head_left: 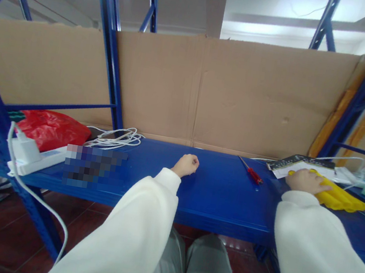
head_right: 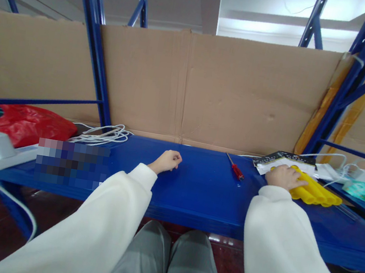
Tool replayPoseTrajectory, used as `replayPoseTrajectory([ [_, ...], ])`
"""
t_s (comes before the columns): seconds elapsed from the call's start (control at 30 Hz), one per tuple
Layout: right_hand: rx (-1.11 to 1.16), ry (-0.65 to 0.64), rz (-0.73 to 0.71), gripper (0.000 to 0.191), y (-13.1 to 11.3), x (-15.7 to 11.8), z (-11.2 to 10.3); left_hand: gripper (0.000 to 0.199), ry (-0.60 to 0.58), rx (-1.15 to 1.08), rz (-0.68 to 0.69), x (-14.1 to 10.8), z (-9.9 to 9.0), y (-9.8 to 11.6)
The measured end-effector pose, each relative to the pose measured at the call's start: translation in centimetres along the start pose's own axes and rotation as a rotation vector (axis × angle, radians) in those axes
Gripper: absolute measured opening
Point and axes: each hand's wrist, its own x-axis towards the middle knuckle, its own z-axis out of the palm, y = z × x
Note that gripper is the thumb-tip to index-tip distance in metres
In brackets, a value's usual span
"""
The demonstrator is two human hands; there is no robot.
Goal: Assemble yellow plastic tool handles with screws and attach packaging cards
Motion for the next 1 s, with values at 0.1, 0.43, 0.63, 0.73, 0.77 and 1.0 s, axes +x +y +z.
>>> replayPoseTrajectory([
  [0.1,0.007,-0.075,0.009,0.053,0.2,0.3,0.2,0.02,0.006,-0.006,0.002,0.0,0.0,0.0],
  [0.43,0.044,-0.011,-0.055,0.044,-1.4,-0.6,-1.3,0.018,0.036,0.068,0.033,0.1,0.0,0.0],
  [0.63,0.283,-0.022,-0.318,0.04,-6.8,-2.7,-2.5,0.02,0.175,0.06,0.07,0.6,0.5,-0.6],
  [0.73,0.388,-0.091,-0.419,0.035,-10.7,-4.6,-2.0,0.037,0.221,-0.016,0.07,0.8,0.8,-0.8],
  [0.77,0.424,-0.129,-0.466,0.032,-11.9,-5.4,-1.6,0.042,0.235,-0.043,0.071,0.8,0.9,-0.8],
  [1.0,0.913,-0.342,-0.774,0.019,-15.5,-11.2,3.1,0.039,0.241,-0.189,0.154,0.8,0.9,-0.7],
])
